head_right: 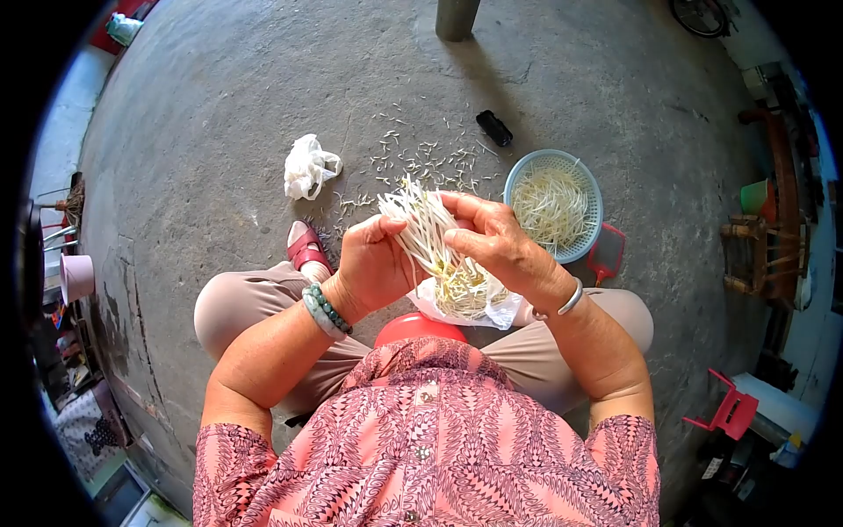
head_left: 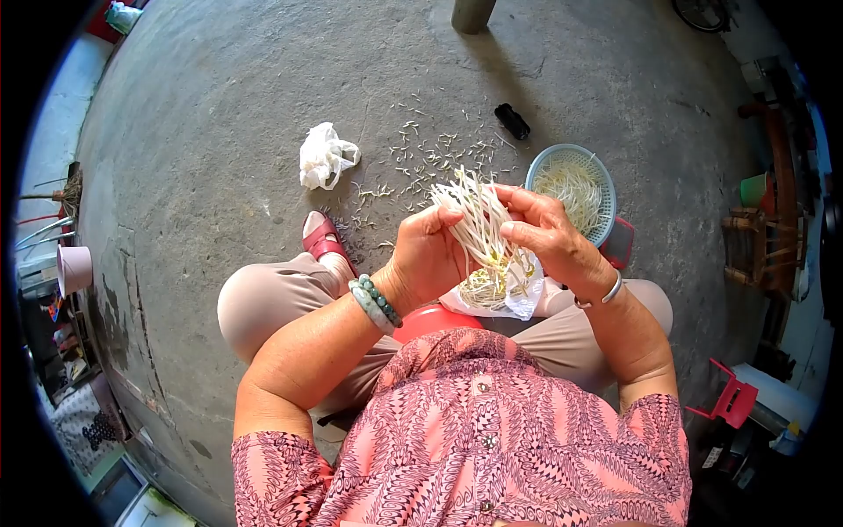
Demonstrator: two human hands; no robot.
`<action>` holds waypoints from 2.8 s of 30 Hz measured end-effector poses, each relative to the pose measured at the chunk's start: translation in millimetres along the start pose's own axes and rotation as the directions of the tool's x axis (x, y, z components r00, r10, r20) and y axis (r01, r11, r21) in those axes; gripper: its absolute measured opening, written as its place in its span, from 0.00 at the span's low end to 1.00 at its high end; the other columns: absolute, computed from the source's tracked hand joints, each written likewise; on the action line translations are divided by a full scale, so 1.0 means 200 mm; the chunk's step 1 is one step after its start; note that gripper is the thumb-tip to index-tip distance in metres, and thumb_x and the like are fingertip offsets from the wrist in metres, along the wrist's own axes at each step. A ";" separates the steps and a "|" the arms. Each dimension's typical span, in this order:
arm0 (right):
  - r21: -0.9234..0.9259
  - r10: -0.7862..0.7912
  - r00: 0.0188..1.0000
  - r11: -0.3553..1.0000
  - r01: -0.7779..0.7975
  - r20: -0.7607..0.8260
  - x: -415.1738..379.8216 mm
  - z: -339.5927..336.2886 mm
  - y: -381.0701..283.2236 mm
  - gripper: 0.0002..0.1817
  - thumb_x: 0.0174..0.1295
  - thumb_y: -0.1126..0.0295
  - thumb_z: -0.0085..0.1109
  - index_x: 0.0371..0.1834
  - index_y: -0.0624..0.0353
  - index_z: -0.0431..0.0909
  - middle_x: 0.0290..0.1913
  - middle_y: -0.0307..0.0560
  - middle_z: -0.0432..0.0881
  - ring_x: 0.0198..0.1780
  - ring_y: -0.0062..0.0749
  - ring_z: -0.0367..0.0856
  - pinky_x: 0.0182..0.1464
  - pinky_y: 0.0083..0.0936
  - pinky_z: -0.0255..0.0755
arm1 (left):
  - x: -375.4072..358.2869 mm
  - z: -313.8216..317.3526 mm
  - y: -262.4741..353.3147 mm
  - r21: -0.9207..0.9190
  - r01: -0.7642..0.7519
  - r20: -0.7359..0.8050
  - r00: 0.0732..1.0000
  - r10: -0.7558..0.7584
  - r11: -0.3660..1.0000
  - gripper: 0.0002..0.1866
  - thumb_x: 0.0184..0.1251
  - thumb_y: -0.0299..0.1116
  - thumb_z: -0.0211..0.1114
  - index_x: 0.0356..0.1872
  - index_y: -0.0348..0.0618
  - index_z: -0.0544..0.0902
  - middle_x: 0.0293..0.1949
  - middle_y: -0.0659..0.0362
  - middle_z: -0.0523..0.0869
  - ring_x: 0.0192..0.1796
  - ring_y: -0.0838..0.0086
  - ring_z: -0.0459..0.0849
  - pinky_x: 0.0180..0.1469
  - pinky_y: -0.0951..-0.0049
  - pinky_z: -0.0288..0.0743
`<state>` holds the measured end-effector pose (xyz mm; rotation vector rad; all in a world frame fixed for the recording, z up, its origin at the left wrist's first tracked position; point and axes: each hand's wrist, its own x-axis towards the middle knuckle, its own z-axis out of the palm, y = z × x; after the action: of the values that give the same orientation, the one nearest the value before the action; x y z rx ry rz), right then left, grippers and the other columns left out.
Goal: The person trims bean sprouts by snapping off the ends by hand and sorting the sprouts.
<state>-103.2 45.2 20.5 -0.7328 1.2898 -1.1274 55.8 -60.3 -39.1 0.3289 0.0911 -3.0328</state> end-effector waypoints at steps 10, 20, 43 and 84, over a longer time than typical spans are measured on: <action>-0.167 -0.061 0.997 0.985 0.051 -0.056 0.00 0.00 0.00 0.24 0.62 0.73 0.51 0.61 0.72 0.67 0.51 0.50 0.79 0.53 0.26 0.76 0.57 0.23 0.71 | 0.00 -0.04 0.00 -0.007 0.003 0.023 1.000 -0.003 1.000 0.24 0.65 0.33 0.48 0.60 0.28 0.69 0.58 0.45 0.78 0.61 0.57 0.77 0.70 0.55 0.61; -0.154 -0.091 0.976 0.986 0.061 -0.196 -0.01 -0.01 0.01 0.24 0.62 0.70 0.58 0.60 0.69 0.69 0.50 0.50 0.79 0.48 0.28 0.80 0.50 0.24 0.78 | 0.00 0.02 0.00 0.031 0.019 0.052 0.998 -0.021 0.999 0.28 0.65 0.34 0.47 0.65 0.29 0.65 0.61 0.44 0.74 0.65 0.56 0.73 0.71 0.55 0.58; -0.496 -0.281 0.947 0.851 0.169 -0.159 0.00 0.05 0.11 0.33 0.57 0.70 0.60 0.66 0.68 0.62 0.52 0.56 0.77 0.50 0.33 0.79 0.52 0.27 0.74 | 0.02 0.03 -0.01 0.071 0.000 -0.011 1.000 0.000 0.997 0.27 0.67 0.35 0.45 0.63 0.29 0.67 0.63 0.45 0.73 0.64 0.57 0.73 0.71 0.57 0.58; -0.479 -0.565 0.652 0.812 0.333 -0.505 -0.43 -0.24 -0.15 0.09 0.62 0.74 0.55 0.43 0.66 0.78 0.35 0.47 0.82 0.33 0.26 0.81 0.37 0.21 0.75 | 0.34 0.27 -0.10 0.226 -0.070 0.132 0.990 0.040 0.972 0.32 0.63 0.37 0.49 0.66 0.26 0.60 0.68 0.39 0.64 0.70 0.47 0.62 0.74 0.53 0.49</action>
<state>-149.3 123.9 69.0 -1.0347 1.9865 -1.6798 -22.8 -49.0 -0.4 0.1498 -0.2755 -3.0026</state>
